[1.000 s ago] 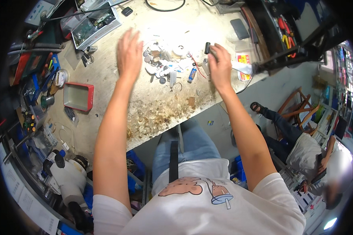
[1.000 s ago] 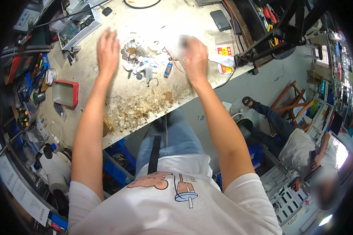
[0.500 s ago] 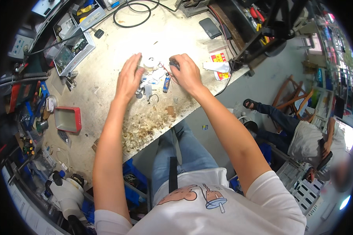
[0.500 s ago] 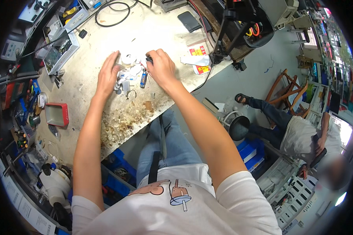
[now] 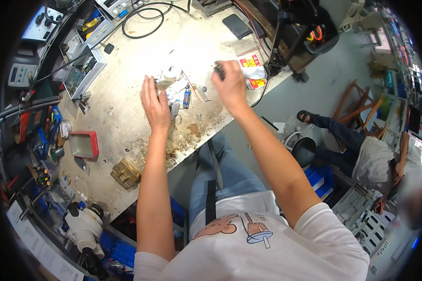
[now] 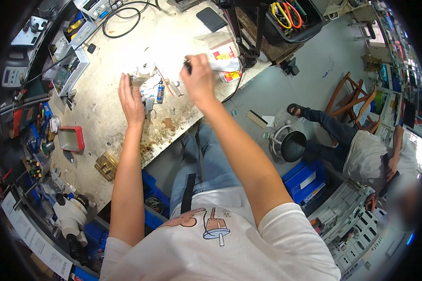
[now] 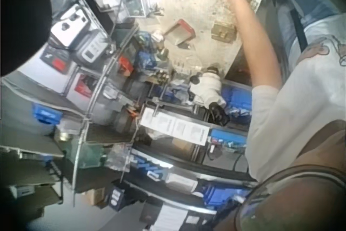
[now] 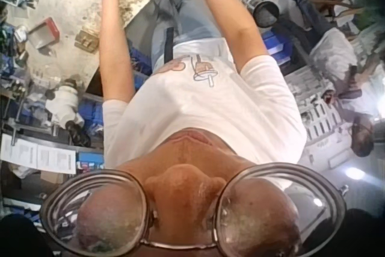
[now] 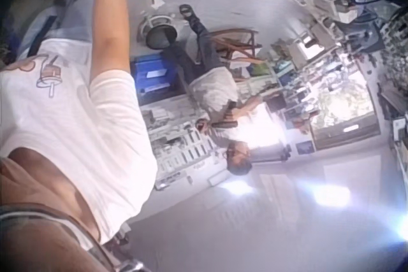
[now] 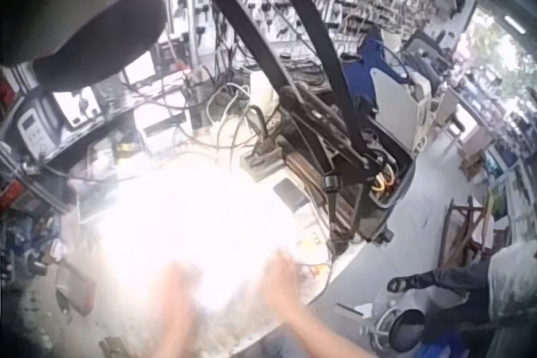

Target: The person assembles a car key fob by inserting a key blade into a fob housing, then uses a screwdriver to tighten a screw. They handle a roll of solder wire and a small plastic bag, then test the assembled key fob by pressing its buttons.

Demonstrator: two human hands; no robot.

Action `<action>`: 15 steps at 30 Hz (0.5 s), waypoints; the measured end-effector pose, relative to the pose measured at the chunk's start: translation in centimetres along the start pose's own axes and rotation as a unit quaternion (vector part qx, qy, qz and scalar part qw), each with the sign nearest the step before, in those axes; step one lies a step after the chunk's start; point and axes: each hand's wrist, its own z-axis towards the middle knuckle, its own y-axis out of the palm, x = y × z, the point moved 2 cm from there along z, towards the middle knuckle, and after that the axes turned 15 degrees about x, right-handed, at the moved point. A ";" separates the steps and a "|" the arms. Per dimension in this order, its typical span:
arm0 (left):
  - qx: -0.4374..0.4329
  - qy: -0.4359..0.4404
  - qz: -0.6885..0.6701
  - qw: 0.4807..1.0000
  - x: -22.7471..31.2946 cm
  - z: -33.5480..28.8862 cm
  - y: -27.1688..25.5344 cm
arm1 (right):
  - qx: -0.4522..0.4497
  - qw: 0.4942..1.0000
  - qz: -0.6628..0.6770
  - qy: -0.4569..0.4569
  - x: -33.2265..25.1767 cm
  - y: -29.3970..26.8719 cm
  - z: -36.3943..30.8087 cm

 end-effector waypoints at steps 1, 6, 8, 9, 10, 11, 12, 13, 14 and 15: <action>0.025 0.003 0.022 0.999 0.0 0.1 -0.1 | 0.031 1.000 0.003 0.001 0.6 -0.8 1.3; 0.037 -0.024 0.078 0.996 -1.4 -1.4 -1.8 | -0.027 0.998 0.058 0.015 3.5 -6.0 1.3; 0.018 -0.022 0.076 0.997 -1.5 -2.0 -2.1 | -0.065 0.997 0.017 0.032 5.2 -9.1 -2.1; 0.007 -0.022 0.073 0.997 -1.5 -2.4 -2.1 | -0.079 0.994 0.005 0.077 6.5 -10.8 -3.7; 0.011 -0.007 0.078 0.997 -1.2 -2.3 -2.0 | -0.089 0.992 -0.067 0.065 9.1 -12.1 -5.1; 0.014 -0.005 0.090 0.996 -1.0 -2.2 -1.9 | -0.100 0.984 -0.137 0.052 11.2 -13.2 -6.0; 0.016 -0.003 0.103 0.995 -1.0 -2.3 -2.0 | -0.120 0.969 -0.208 0.055 12.0 -14.3 -6.4; 0.018 -0.001 0.113 0.993 -1.0 -2.3 -1.8 | -0.137 0.949 -0.278 0.057 12.6 -15.3 -6.7; 0.028 0.008 0.118 0.993 -1.1 -2.5 -1.8 | -0.153 0.923 -0.347 0.058 13.0 -15.7 -7.0; 0.031 0.006 0.114 0.993 -0.9 -2.4 -1.8 | -0.113 0.939 -0.321 0.042 12.6 -15.8 -6.5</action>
